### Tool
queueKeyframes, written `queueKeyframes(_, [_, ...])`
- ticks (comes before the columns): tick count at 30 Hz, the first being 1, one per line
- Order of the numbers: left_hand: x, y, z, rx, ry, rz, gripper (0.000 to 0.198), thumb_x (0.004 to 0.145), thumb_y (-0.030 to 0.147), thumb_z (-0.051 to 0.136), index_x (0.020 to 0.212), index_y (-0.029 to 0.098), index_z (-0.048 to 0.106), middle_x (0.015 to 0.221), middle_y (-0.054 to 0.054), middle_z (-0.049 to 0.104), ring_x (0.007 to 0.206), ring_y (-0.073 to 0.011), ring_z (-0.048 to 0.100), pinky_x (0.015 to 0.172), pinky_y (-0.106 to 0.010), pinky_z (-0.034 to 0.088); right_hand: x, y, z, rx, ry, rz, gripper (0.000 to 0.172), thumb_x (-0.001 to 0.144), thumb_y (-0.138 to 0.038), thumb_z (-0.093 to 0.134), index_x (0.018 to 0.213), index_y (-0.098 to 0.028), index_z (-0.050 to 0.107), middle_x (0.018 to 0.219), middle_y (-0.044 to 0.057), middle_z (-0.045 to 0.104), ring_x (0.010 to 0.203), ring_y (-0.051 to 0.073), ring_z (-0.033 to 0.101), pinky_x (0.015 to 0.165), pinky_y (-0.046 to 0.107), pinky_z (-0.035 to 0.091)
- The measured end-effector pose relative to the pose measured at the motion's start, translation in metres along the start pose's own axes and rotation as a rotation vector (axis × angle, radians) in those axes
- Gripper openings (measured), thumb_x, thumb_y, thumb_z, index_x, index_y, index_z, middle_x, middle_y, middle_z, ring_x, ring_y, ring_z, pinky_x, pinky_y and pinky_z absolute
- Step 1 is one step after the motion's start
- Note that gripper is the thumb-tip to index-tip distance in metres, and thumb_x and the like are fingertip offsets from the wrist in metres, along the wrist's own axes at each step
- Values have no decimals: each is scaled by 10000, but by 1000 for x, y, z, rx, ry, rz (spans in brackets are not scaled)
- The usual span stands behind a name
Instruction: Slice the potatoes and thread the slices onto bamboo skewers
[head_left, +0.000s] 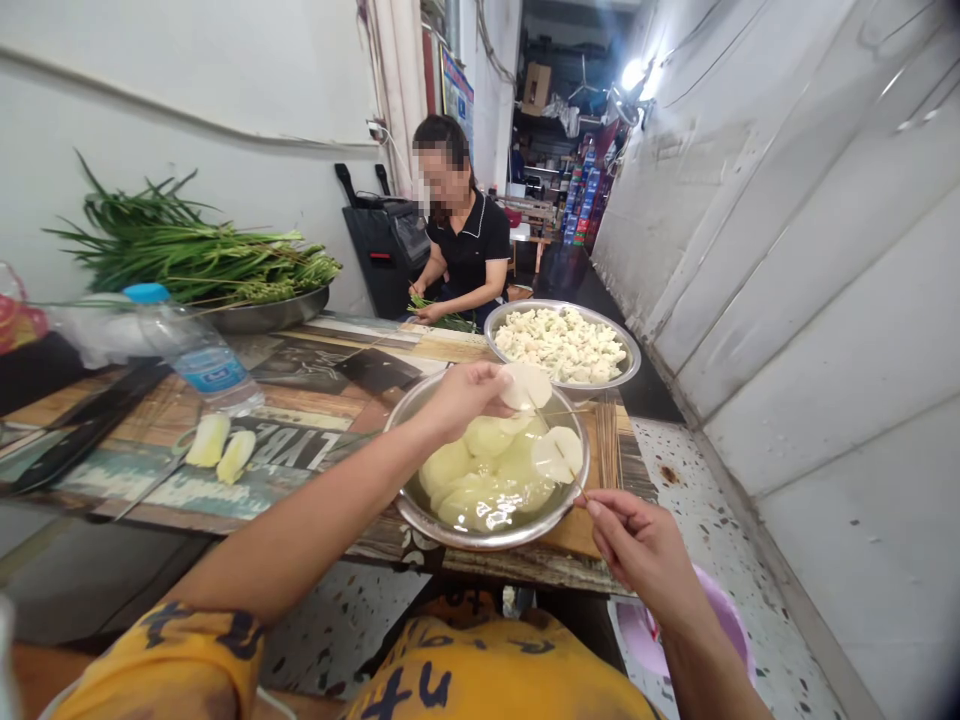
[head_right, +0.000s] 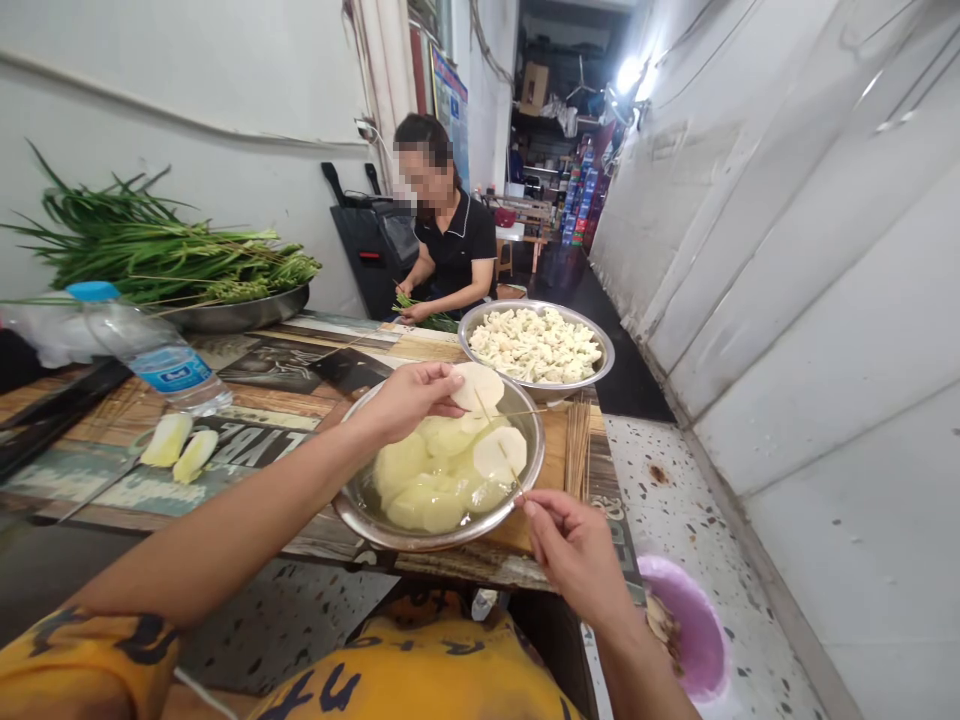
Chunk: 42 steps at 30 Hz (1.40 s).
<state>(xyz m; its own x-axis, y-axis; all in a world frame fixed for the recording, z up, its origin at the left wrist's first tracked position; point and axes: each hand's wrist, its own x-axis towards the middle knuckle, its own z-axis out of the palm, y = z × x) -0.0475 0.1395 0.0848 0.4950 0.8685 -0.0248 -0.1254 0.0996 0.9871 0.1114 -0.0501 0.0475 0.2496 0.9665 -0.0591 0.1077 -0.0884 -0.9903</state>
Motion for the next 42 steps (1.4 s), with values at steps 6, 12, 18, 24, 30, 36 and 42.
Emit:
queueKeyframes(6, [0, -3, 0, -102, 93, 60, 279, 601, 280, 749, 734, 111, 571, 675, -8, 634, 603, -100, 607, 629, -275, 540, 1, 15, 5, 0, -29, -22, 349, 795, -436, 563, 957, -136, 634, 431, -73, 365, 385, 57, 299, 358, 181, 209])
queueKeyframes(12, [-3, -3, 4, -96, 115, 125, 304, 588, 310, 740, 751, 108, 581, 737, -30, 656, 669, -128, 621, 672, -297, 530, 3, 18, 6, -4, -24, 3, 373, 796, -452, 555, 994, -144, 626, 435, -84, 321, 381, 54, 258, 353, 182, 167])
queueKeyframes(18, [-5, -5, 5, 30, 175, 188, 274, 585, 320, 722, 736, 120, 612, 694, -12, 645, 663, -116, 584, 640, -235, 472, 3, 19, 9, -23, 10, 7, 392, 790, -471, 553, 992, -143, 622, 445, -82, 308, 388, 60, 256, 354, 186, 164])
queueKeyframes(24, [0, -12, 3, 75, 164, 201, 276, 593, 339, 699, 738, 132, 587, 685, -7, 639, 652, -121, 571, 617, -230, 441, 3, 19, 10, 6, 23, -15, 390, 798, -458, 548, 994, -128, 617, 457, -80, 300, 397, 58, 246, 358, 188, 161])
queueKeyframes(30, [-5, -8, 6, 135, 55, 227, 229, 644, 329, 653, 743, 142, 562, 698, -1, 630, 674, -126, 576, 616, -222, 421, 2, 17, 12, 70, 2, 10, 382, 784, -457, 567, 973, -128, 613, 451, -92, 277, 385, 48, 224, 349, 182, 144])
queueKeyframes(36, [-8, -8, 6, 218, -12, 262, 195, 689, 307, 616, 784, 145, 562, 729, -5, 638, 700, -130, 584, 632, -229, 429, 5, 5, 9, 294, -92, 104, 355, 763, -443, 605, 928, -129, 602, 410, -120, 298, 303, 17, 194, 300, 155, 132])
queueKeyframes(42, [-5, -11, 8, 164, 47, 232, 193, 670, 300, 632, 754, 143, 555, 726, -7, 639, 684, -122, 583, 635, -233, 441, 14, 4, 5, 513, -210, 174, 297, 753, -429, 616, 856, -150, 612, 412, -137, 279, 250, 3, 124, 245, 148, 141])
